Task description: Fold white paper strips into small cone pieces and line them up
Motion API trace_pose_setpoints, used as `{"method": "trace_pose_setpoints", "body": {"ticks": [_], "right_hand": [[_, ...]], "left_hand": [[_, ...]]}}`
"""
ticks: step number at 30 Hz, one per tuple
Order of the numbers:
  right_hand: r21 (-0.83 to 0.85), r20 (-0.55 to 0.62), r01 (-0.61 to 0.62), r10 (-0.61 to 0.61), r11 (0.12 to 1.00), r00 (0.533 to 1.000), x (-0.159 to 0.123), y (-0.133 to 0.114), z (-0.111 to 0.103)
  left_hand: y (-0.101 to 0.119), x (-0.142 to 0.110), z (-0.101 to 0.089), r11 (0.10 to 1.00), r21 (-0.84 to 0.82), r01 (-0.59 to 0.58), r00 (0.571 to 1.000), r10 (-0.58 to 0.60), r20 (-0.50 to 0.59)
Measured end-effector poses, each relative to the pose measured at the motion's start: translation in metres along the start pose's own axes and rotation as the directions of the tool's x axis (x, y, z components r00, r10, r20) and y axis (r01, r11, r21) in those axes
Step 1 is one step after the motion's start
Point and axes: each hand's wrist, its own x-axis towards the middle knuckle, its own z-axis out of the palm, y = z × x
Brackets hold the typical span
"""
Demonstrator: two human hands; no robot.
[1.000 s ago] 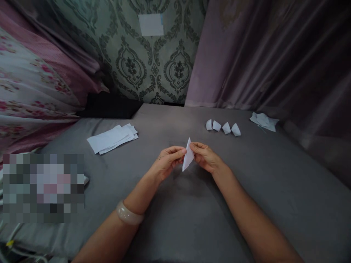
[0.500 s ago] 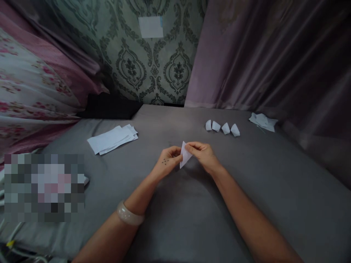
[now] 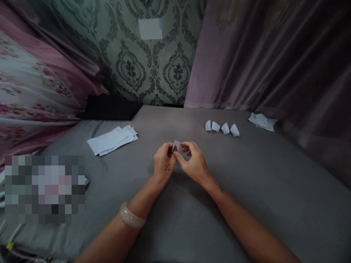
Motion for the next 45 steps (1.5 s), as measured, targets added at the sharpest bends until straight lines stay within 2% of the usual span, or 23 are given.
{"method": "trace_pose_setpoints", "body": {"ticks": [4,7,10,12,16,20,23,27,29,31,33,36,40,45], "right_hand": [[-0.155,-0.029,0.033,-0.038,0.987,0.999,-0.004,-0.003,0.000],[-0.284,-0.056,0.041,-0.059,0.958,0.997,-0.006,-0.004,0.001],[-0.334,-0.074,0.048,-0.077,0.941,0.994,-0.009,-0.003,0.003],[-0.338,-0.075,0.081,-0.113,0.938,0.991,-0.011,-0.003,0.005],[-0.345,-0.065,0.153,-0.186,0.926,0.980,-0.016,0.000,0.007],[-0.334,-0.068,0.190,-0.225,0.923,0.972,-0.018,0.002,0.008],[-0.321,-0.081,0.182,-0.219,0.930,0.972,-0.019,0.002,0.009],[-0.201,-0.115,0.112,-0.137,0.973,0.984,-0.016,0.001,0.010],[-0.116,-0.065,0.080,-0.088,0.990,0.994,-0.010,0.003,0.007],[-0.033,0.055,0.054,-0.052,0.998,0.997,-0.002,0.006,0.000],[0.053,0.156,-0.003,-0.006,0.999,0.988,0.008,0.008,-0.010],[0.210,0.131,-0.082,0.055,0.974,0.990,0.019,0.009,-0.024],[0.377,0.194,-0.165,0.096,0.912,0.976,0.023,0.006,-0.031],[0.460,0.256,-0.328,0.231,0.825,0.939,0.022,0.005,-0.031]], "left_hand": [[0.001,-0.004,0.002,0.994,0.059,-0.087,0.996,0.087,-0.009],[0.000,-0.006,0.004,0.994,0.051,-0.099,0.995,0.100,-0.013],[-0.002,-0.007,0.005,0.995,0.050,-0.091,0.995,0.093,-0.027],[-0.002,-0.006,0.006,0.999,0.016,-0.045,0.999,0.045,-0.008],[0.000,-0.003,0.007,0.977,-0.182,0.106,0.990,-0.087,0.111],[0.004,0.000,0.005,0.924,-0.316,0.216,0.972,-0.173,0.160],[0.008,0.002,0.005,0.848,-0.441,0.294,0.955,-0.245,0.165],[0.007,0.003,0.005,0.771,-0.537,0.342,0.940,-0.292,0.178],[0.004,0.004,0.003,0.826,-0.491,0.278,0.961,-0.235,0.149],[0.000,0.004,0.000,0.912,-0.380,0.158,0.987,-0.130,0.097],[-0.003,0.003,-0.002,0.959,-0.279,0.048,0.996,-0.026,0.083],[-0.005,0.002,-0.002,0.969,-0.246,-0.019,0.990,0.052,0.128],[-0.002,0.000,0.001,0.963,-0.269,0.004,0.977,0.053,0.207],[0.003,0.000,0.002,0.914,-0.381,0.137,0.947,-0.009,0.320]]}}
